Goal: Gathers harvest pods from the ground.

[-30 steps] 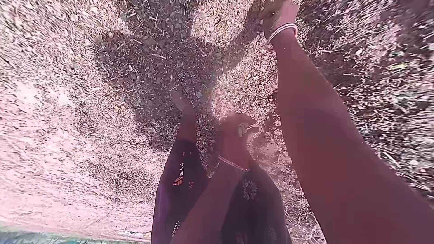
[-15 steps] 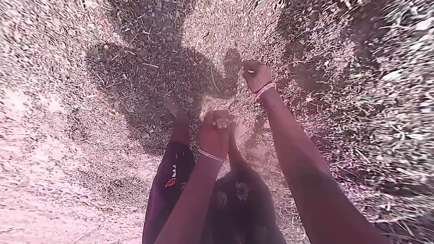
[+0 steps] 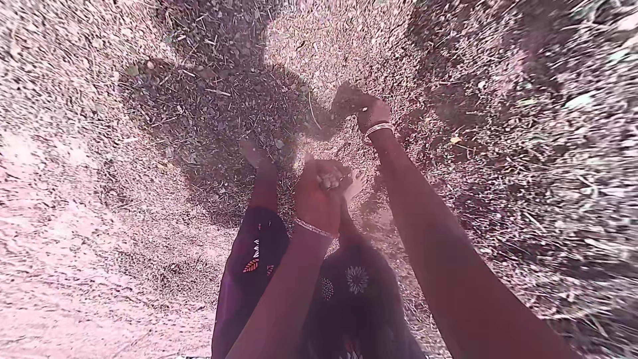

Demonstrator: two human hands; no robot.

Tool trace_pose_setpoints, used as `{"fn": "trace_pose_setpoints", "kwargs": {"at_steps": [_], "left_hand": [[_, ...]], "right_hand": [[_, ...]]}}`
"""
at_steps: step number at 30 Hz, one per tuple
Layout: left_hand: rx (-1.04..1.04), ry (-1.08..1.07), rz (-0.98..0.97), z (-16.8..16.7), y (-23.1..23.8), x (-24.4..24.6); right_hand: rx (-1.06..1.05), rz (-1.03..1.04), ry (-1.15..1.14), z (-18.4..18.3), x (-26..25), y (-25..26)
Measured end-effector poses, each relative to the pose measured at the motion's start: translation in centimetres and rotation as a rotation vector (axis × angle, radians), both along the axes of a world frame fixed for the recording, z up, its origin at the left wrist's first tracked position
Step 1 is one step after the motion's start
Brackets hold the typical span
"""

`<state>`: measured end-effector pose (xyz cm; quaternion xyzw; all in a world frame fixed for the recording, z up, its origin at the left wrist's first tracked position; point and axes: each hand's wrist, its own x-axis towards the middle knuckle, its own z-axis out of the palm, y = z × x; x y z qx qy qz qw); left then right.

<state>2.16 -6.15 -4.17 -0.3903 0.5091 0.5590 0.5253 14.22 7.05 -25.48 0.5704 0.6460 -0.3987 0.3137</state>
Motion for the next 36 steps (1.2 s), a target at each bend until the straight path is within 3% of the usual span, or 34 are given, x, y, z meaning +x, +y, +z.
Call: {"fn": "trace_pose_setpoints", "kwargs": {"at_steps": [7, 11, 13, 15, 16, 22, 26, 29, 31, 34, 36], "left_hand": [[-0.039, 0.032, 0.011, 0.1, -0.5, 0.2], [-0.054, 0.022, -0.026, 0.3, -0.7, 0.6], [-0.059, 0.028, -0.035, 0.3, -0.7, 0.7], [-0.053, 0.032, -0.037, 0.4, -0.7, 0.8], [-0.051, 0.031, -0.031, 0.5, -0.6, 0.9], [-0.051, 0.022, -0.011, 0.6, -0.6, 0.9], [-0.066, 0.026, -0.039, 0.4, -0.9, 1.2], [-0.065, 0.026, -0.046, 0.6, -0.8, 1.4], [-0.060, 0.023, -0.047, 0.6, -0.7, 1.4], [-0.058, 0.005, -0.051, 0.7, -0.8, 1.5], [-0.062, 0.005, -0.050, 0.7, -0.7, 1.4]], "right_hand": [[0.201, -0.062, 0.041, -3.8, -1.9, 1.4], [0.041, -0.002, 0.050, -5.7, -3.9, 2.7], [-0.042, -0.044, 0.218, -5.2, -3.9, 3.0], [-0.075, -0.257, 0.470, -4.7, -2.9, 3.4], [-0.062, -0.319, 0.489, -4.4, -2.3, 3.6], [0.037, -0.068, 0.105, -5.3, -1.8, 3.7], [-0.068, -0.198, 0.184, -7.2, -3.8, 2.2], [-0.068, -0.325, 0.361, -6.3, -3.9, 1.6], [0.016, -0.150, 0.203, -5.7, -4.5, 1.9], [0.058, -0.215, -0.015, -6.5, -4.6, 1.5], [0.030, -0.244, -0.003, -8.3, -4.6, 0.9]]}}
